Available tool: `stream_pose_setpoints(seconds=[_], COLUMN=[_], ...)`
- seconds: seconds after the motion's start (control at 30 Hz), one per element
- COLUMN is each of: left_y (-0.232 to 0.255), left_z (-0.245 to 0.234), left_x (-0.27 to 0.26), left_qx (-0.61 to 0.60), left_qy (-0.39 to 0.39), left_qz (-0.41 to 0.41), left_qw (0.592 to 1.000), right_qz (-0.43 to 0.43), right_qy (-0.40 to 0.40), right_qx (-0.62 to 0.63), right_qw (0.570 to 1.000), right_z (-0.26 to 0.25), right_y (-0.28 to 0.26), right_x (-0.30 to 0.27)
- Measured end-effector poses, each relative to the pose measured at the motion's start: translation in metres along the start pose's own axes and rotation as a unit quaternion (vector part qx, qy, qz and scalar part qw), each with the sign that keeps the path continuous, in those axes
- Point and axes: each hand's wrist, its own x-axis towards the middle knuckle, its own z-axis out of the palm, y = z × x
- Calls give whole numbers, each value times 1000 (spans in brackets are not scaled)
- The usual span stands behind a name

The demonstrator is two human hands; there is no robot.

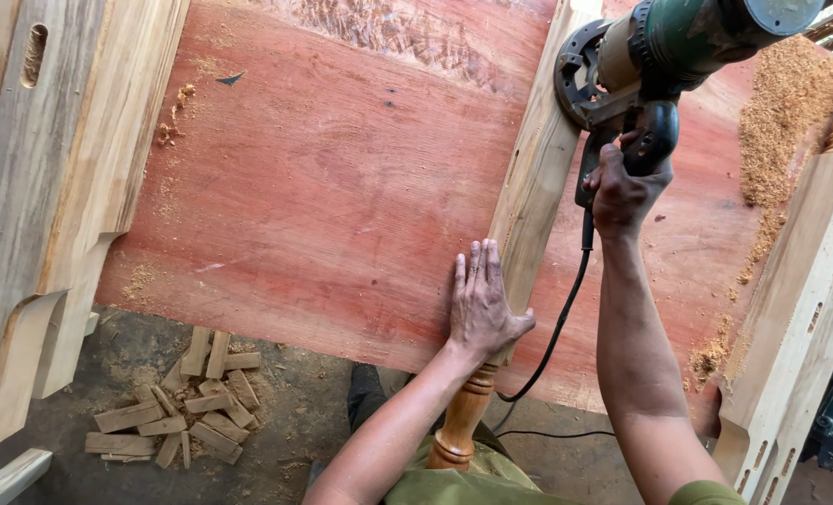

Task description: Shape and sand wooden furniture legs using a wood router and angle grinder

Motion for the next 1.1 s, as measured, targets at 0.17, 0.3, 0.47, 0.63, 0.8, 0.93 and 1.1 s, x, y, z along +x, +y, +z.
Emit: stream_pose_setpoints(seconds=[0.17,0.3,0.47,0.63,0.8,0.93,1.1], left_y=[2,2,2,2,-6,-5,-5], left_z=[-2,-2,-2,-2,9,7,8], left_x=[1,1,1,2,0,0,0], left_qx=[1,6,6,0,53,47,41], left_qy=[4,10,13,19,15,10,7], left_qz=[-1,0,2,6,26,25,22], left_qw=[1000,1000,1000,1000,998,999,999], right_qz=[-2,-7,-4,0,94,87,95], right_qy=[-5,-10,-25,-58,-71,-115,-116], right_qx=[-3,9,11,21,45,26,30], right_qw=[1000,1000,1000,998,992,989,988], right_z=[4,-2,-5,-16,-24,-29,-28], right_y=[-9,5,9,10,12,8,6], right_x=[7,15,22,29,37,43,45])
